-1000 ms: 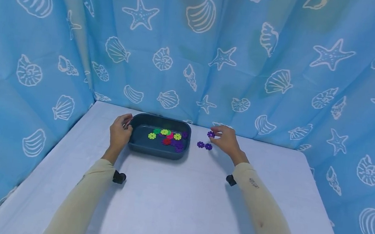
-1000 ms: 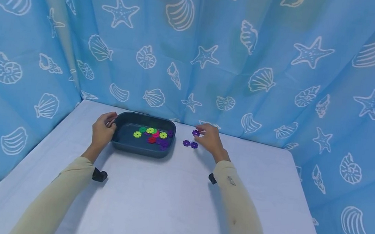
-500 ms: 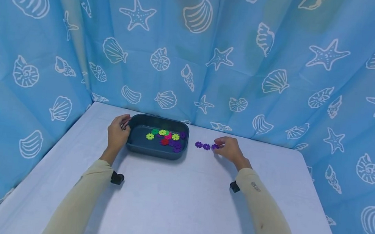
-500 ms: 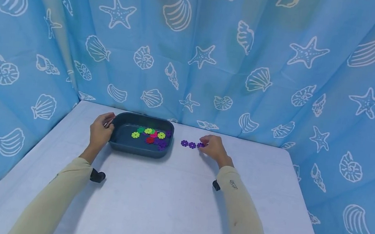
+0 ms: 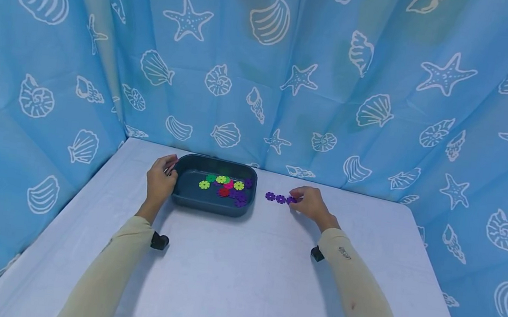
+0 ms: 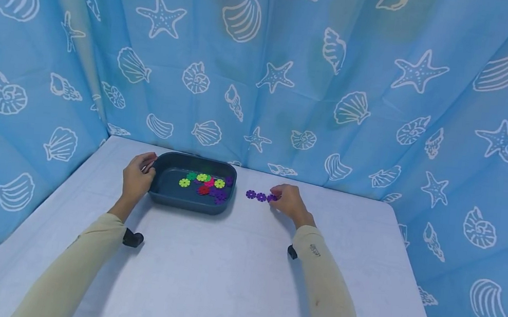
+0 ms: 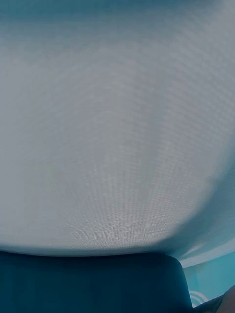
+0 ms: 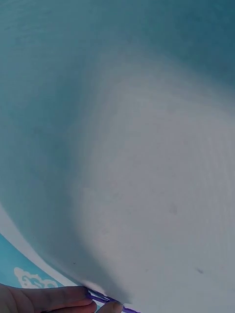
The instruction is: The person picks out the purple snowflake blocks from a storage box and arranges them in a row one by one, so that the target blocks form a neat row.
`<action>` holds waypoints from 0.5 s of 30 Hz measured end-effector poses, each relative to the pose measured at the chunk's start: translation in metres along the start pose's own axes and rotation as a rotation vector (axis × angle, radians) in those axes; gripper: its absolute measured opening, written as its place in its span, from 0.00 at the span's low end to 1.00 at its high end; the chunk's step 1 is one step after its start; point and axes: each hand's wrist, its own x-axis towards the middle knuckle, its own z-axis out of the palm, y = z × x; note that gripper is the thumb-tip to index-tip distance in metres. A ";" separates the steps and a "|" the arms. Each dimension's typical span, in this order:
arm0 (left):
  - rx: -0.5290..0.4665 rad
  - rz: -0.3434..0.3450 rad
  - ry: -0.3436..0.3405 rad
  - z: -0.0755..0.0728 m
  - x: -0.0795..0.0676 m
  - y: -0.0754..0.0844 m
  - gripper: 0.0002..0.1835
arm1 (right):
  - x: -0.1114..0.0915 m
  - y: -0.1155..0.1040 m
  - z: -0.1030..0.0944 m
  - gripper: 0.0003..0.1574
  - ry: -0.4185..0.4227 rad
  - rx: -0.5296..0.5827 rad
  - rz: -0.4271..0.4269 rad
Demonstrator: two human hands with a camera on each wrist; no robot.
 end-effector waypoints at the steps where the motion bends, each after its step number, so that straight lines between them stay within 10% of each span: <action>1: -0.001 0.001 0.000 0.000 0.000 0.000 0.21 | 0.000 0.000 0.001 0.26 -0.001 0.000 0.002; 15: 0.000 0.000 0.001 0.000 0.001 -0.001 0.21 | 0.000 0.000 0.001 0.26 0.010 -0.032 -0.024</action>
